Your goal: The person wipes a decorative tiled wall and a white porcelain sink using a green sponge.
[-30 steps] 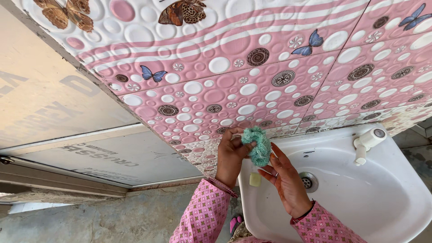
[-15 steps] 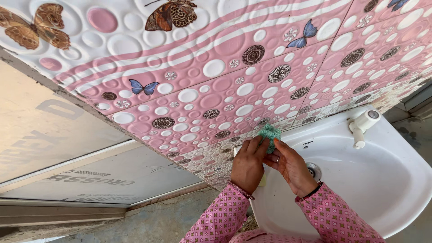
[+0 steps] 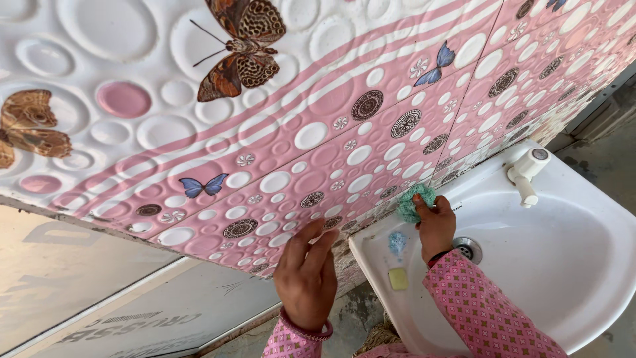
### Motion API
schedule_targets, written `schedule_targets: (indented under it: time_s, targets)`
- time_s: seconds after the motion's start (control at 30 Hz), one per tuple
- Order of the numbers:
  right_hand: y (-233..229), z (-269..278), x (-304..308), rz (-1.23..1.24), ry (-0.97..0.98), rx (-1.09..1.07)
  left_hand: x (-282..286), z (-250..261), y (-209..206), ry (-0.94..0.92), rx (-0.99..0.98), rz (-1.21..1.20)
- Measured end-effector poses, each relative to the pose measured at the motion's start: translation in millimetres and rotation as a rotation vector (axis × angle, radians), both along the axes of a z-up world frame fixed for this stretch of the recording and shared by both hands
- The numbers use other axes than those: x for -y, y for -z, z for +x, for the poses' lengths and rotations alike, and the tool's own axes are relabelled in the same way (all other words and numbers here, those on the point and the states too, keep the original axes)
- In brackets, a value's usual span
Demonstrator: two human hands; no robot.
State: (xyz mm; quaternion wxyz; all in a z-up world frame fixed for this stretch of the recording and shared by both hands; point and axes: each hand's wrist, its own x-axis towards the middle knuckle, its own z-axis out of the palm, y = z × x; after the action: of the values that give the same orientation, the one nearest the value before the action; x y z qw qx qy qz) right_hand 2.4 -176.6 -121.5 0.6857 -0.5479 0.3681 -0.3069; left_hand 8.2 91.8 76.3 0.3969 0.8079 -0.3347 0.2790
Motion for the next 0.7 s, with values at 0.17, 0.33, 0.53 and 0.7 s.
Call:
schedule_targets:
  time_s: [0.17, 0.33, 0.53, 0.7]
  targets:
    - [-33, 5, -56, 0.293, -0.045, -0.006, -15, 13, -22, -0.126, 0.067, 0.007]
    - [-48, 16, 1, 0.343, 0.084, 0.083, -7, 27, -23, -0.100, 0.242, 0.016]
    - [-50, 30, 20, -0.043, 0.336, 0.162, -14, 36, -23, -0.138, 0.303, -0.023]
    - [-57, 24, -42, 0.129, 0.168, 0.205, 6, 40, -26, -0.069, 0.326, 0.012]
